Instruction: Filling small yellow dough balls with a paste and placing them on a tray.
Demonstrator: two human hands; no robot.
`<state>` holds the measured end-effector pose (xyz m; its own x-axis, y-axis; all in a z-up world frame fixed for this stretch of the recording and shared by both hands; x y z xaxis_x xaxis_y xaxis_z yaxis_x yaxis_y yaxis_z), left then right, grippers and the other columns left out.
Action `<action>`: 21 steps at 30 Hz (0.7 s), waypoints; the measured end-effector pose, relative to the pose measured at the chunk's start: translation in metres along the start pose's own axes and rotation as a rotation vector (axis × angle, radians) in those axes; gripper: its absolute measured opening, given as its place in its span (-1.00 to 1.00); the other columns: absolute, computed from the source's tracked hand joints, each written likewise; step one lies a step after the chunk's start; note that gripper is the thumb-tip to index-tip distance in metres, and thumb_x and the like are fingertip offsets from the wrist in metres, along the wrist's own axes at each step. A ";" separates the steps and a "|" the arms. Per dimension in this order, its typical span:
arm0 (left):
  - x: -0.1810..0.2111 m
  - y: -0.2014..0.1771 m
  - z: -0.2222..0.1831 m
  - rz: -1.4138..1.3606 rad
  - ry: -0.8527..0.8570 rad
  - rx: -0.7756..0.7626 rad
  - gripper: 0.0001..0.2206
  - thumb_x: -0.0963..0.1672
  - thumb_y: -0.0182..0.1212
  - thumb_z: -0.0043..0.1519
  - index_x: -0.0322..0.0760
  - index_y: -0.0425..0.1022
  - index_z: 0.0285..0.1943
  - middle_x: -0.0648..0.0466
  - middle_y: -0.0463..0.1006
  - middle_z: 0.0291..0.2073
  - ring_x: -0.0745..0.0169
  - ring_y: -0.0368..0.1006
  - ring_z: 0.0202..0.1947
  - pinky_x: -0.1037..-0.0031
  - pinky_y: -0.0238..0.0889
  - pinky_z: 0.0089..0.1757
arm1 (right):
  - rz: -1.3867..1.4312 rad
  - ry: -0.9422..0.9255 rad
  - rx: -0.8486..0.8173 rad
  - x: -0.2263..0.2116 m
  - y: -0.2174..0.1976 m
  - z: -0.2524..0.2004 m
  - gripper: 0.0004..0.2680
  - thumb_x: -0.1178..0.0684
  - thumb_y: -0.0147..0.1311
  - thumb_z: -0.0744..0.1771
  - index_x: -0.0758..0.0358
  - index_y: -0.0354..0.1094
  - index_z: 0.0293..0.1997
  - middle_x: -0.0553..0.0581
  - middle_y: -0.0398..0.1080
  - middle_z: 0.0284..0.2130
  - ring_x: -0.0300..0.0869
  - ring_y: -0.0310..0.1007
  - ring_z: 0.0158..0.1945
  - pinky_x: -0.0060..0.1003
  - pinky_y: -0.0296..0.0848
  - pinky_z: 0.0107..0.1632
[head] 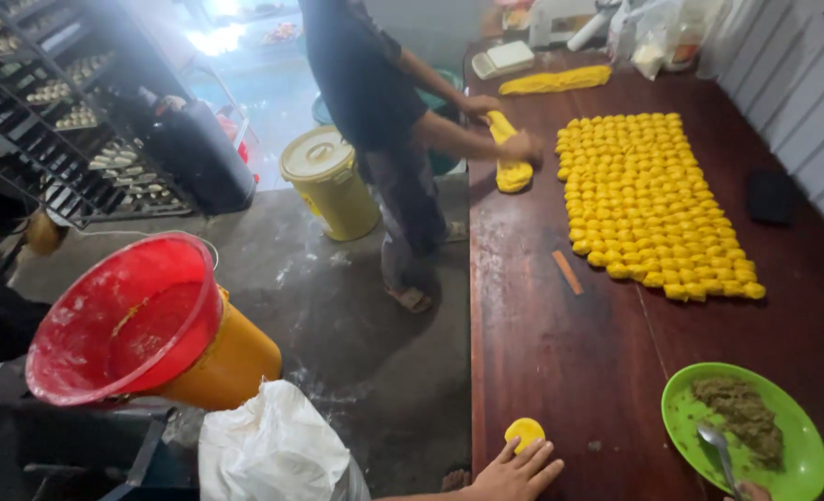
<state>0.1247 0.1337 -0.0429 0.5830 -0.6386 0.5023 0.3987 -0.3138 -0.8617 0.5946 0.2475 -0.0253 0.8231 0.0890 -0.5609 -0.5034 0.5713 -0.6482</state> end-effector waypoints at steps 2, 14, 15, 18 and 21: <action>-0.007 0.002 0.006 -0.068 -0.017 -0.024 -0.48 -0.13 -0.38 0.41 -0.43 -0.13 0.59 -0.42 -0.11 0.54 -0.32 -0.32 0.59 -0.33 -0.48 0.33 | 0.030 0.006 0.008 0.010 0.017 -0.008 -0.69 0.34 0.06 0.32 0.66 0.46 0.19 0.52 0.49 -0.17 0.16 0.51 -0.11 -0.13 0.52 0.08; 0.000 -0.088 0.009 -0.073 -0.120 -0.071 -0.12 0.26 -0.55 0.29 -0.50 -0.09 0.56 -0.33 -0.09 0.54 -0.27 -0.29 0.57 -0.08 -0.47 0.38 | 0.177 0.025 -0.029 0.045 0.072 -0.084 -0.73 0.37 -0.04 0.36 0.72 0.43 0.17 0.60 0.47 -0.14 0.24 0.49 -0.04 -0.06 0.47 0.12; -0.005 -0.088 0.003 -0.042 -0.102 -0.059 -0.17 0.22 -0.47 0.31 -0.49 -0.08 0.57 -0.31 -0.09 0.55 -0.25 -0.29 0.57 -0.07 -0.45 0.37 | 0.191 0.037 -0.028 0.046 0.075 -0.095 -0.74 0.38 -0.05 0.37 0.73 0.43 0.17 0.61 0.47 -0.14 0.25 0.48 -0.04 -0.06 0.46 0.13; -0.017 -0.079 -0.001 -0.020 -0.121 -0.047 -0.18 0.21 -0.43 0.32 -0.49 -0.09 0.57 -0.31 -0.12 0.56 -0.23 -0.33 0.58 -0.05 -0.51 0.36 | 0.221 0.060 -0.033 0.073 0.078 -0.121 -0.74 0.39 -0.08 0.38 0.74 0.42 0.16 0.63 0.46 -0.13 0.27 0.48 -0.02 -0.04 0.45 0.14; -0.027 -0.067 -0.001 0.006 -0.176 -0.038 -0.17 0.22 -0.42 0.31 -0.49 -0.10 0.57 -0.32 -0.13 0.55 -0.23 -0.36 0.58 -0.07 -0.54 0.35 | 0.177 0.090 -0.066 0.073 0.075 -0.121 -0.72 0.42 -0.06 0.36 0.71 0.45 0.19 0.62 0.48 -0.09 0.26 0.49 -0.01 -0.05 0.45 0.10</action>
<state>0.0817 0.1716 0.0015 0.7014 -0.5085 0.4994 0.3700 -0.3392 -0.8649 0.5854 0.1982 -0.1767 0.6949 0.1082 -0.7110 -0.6569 0.4979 -0.5662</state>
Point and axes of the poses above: each hand's wrist, its own z-axis towards the middle knuckle, its own y-axis out of the palm, x = y × z, the point moved 8 cm from there along z, towards the middle knuckle
